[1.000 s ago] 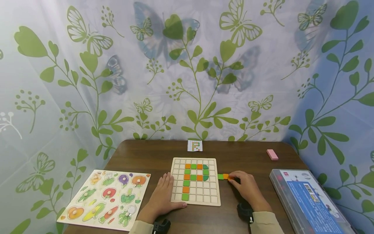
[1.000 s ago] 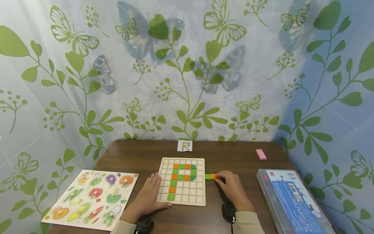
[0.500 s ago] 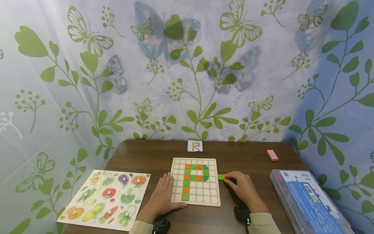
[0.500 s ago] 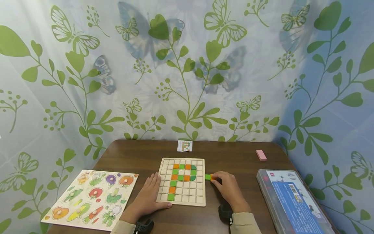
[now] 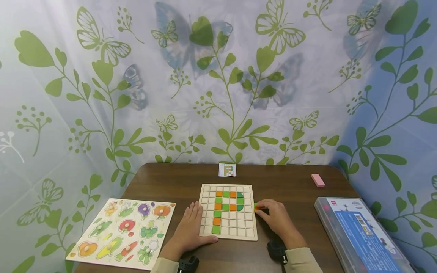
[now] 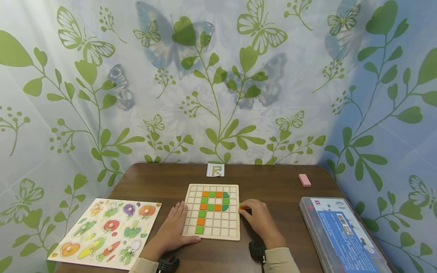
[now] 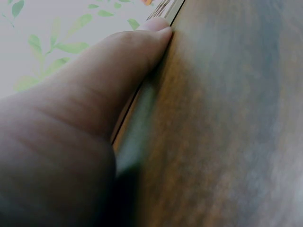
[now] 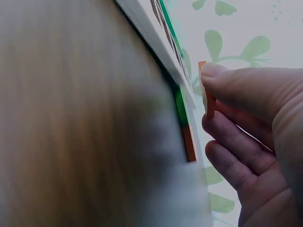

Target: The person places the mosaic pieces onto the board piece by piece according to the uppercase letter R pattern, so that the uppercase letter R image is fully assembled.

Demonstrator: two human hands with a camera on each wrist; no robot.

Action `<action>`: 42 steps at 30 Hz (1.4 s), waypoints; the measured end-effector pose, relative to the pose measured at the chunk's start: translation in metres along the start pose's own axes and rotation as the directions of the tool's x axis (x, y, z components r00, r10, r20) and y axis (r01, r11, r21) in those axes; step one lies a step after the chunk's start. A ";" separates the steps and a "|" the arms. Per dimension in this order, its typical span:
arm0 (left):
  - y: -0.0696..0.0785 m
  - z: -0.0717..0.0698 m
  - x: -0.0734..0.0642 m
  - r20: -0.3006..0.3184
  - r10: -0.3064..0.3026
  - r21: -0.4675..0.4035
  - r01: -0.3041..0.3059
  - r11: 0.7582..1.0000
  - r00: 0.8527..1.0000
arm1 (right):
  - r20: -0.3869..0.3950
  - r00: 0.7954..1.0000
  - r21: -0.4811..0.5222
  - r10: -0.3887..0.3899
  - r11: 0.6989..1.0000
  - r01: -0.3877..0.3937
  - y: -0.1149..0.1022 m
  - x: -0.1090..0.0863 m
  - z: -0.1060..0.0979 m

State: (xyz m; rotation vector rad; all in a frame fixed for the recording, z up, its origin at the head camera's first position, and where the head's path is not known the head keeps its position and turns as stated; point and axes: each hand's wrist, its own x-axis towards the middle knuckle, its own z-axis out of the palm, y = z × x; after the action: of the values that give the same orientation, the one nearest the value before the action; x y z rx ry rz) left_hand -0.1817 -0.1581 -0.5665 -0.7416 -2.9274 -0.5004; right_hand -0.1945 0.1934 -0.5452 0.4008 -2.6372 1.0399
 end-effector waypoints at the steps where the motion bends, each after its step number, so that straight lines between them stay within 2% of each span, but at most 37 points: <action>1: 0.000 0.000 0.000 0.003 -0.003 0.004 0.003 1.000 1.000 | 0.002 1.000 0.008 -0.008 1.000 0.008 -0.001 0.000 0.002; 8: -0.002 0.001 0.001 0.016 -0.015 0.006 0.015 1.000 1.000 | 0.037 0.999 0.073 -0.040 0.997 0.037 -0.015 0.001 0.013; 17: 0.000 0.001 -0.001 0.017 -0.021 0.000 0.021 1.000 1.000 | 0.068 0.995 0.087 -0.080 0.994 0.074 -0.029 0.006 0.025; 23: 0.001 -0.001 -0.001 0.007 -0.015 -0.012 0.016 1.000 1.000 | 0.107 0.991 0.121 -0.083 0.990 0.070 -0.039 0.009 0.032; 34: 0.000 0.000 -0.001 -0.011 0.000 -0.007 0.000 1.000 1.000 | 0.159 0.978 0.077 -0.133 0.990 0.122 -0.057 0.015 0.047; 40: 0.001 -0.001 0.000 0.002 -0.005 -0.008 0.005 1.000 1.000 | 0.200 0.972 0.060 -0.125 0.992 0.115 -0.064 0.018 0.055; 42: 0.001 -0.001 0.000 0.004 -0.005 -0.004 0.005 1.000 1.000 | 0.199 0.969 0.060 -0.144 0.989 0.134 -0.067 0.020 0.057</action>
State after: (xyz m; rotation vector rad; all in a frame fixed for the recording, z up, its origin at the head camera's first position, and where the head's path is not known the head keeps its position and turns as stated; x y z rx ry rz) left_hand -0.1816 -0.1579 -0.5651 -0.7362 -2.9333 -0.5065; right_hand -0.1981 0.1042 -0.5369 0.7276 -2.7169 1.0673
